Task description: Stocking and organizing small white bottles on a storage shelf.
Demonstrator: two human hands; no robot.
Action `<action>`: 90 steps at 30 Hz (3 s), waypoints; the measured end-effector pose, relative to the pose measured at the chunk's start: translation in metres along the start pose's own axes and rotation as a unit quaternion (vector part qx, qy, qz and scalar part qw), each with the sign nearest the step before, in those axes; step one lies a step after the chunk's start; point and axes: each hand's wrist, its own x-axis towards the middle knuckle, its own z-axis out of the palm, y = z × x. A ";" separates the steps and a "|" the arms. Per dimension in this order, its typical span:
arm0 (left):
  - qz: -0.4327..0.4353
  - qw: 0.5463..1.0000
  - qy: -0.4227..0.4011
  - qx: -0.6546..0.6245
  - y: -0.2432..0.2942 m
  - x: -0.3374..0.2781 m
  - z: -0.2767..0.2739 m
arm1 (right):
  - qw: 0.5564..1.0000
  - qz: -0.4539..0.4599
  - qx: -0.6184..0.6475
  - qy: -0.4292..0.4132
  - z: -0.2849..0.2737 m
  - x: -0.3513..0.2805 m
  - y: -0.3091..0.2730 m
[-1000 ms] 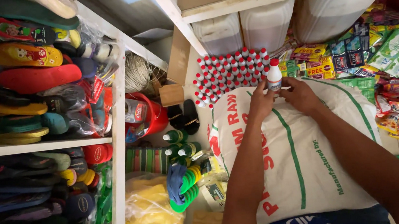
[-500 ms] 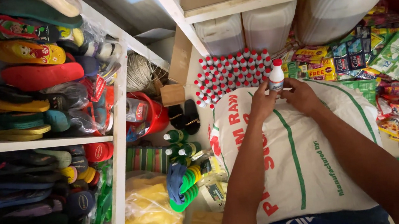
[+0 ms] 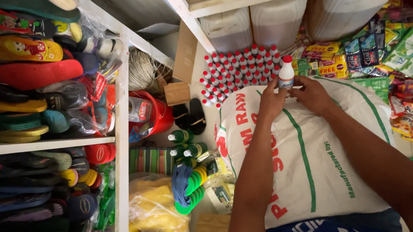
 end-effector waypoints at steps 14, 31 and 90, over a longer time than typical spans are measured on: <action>0.001 1.000 0.009 0.003 0.007 -0.006 -0.003 | 1.000 0.002 0.003 0.001 -0.001 0.002 0.002; 0.048 0.979 0.021 -0.198 0.011 0.004 0.005 | 0.987 -0.016 -0.153 -0.039 -0.012 0.021 -0.039; 0.230 0.886 0.264 0.306 0.122 0.400 -0.183 | 0.819 -0.429 -0.340 0.171 0.091 0.473 -0.143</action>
